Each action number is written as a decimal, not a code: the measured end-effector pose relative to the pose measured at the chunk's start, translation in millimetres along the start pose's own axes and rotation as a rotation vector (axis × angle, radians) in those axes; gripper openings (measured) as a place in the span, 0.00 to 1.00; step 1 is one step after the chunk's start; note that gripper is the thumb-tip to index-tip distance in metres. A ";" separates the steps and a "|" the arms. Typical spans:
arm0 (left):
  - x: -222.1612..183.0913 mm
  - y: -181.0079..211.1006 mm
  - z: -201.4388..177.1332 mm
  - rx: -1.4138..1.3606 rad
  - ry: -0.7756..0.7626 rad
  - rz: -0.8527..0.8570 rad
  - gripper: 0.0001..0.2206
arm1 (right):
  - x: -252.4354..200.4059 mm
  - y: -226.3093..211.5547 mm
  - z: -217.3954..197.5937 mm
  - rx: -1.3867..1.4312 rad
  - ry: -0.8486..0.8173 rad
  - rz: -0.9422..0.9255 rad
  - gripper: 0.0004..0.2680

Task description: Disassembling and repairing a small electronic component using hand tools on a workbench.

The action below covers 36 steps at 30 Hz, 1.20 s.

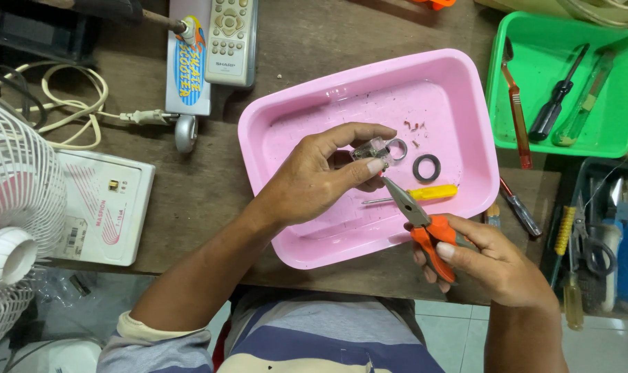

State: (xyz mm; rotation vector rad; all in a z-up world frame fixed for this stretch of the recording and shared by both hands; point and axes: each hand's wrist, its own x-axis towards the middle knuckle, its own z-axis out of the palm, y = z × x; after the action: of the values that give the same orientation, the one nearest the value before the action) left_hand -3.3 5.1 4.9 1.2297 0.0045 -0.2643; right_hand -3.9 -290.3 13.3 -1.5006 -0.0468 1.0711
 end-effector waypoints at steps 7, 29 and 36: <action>0.2 -4.5 -2.2 0.016 -0.010 0.043 0.17 | -3.4 1.4 -0.4 -0.049 0.062 0.081 0.18; 1.8 -3.9 1.5 0.025 -0.006 -0.195 0.21 | 24.0 -24.2 -124.1 -1.477 0.979 -0.483 0.15; 1.6 2.0 -1.0 0.001 -0.019 -0.236 0.20 | 50.0 -12.5 -135.2 -1.523 1.017 -0.291 0.17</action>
State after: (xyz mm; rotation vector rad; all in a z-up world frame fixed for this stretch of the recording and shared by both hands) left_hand -1.2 6.3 6.3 1.2286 0.1340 -0.4811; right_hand 115.8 -361.1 -26.9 -3.0921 -0.4149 -0.3006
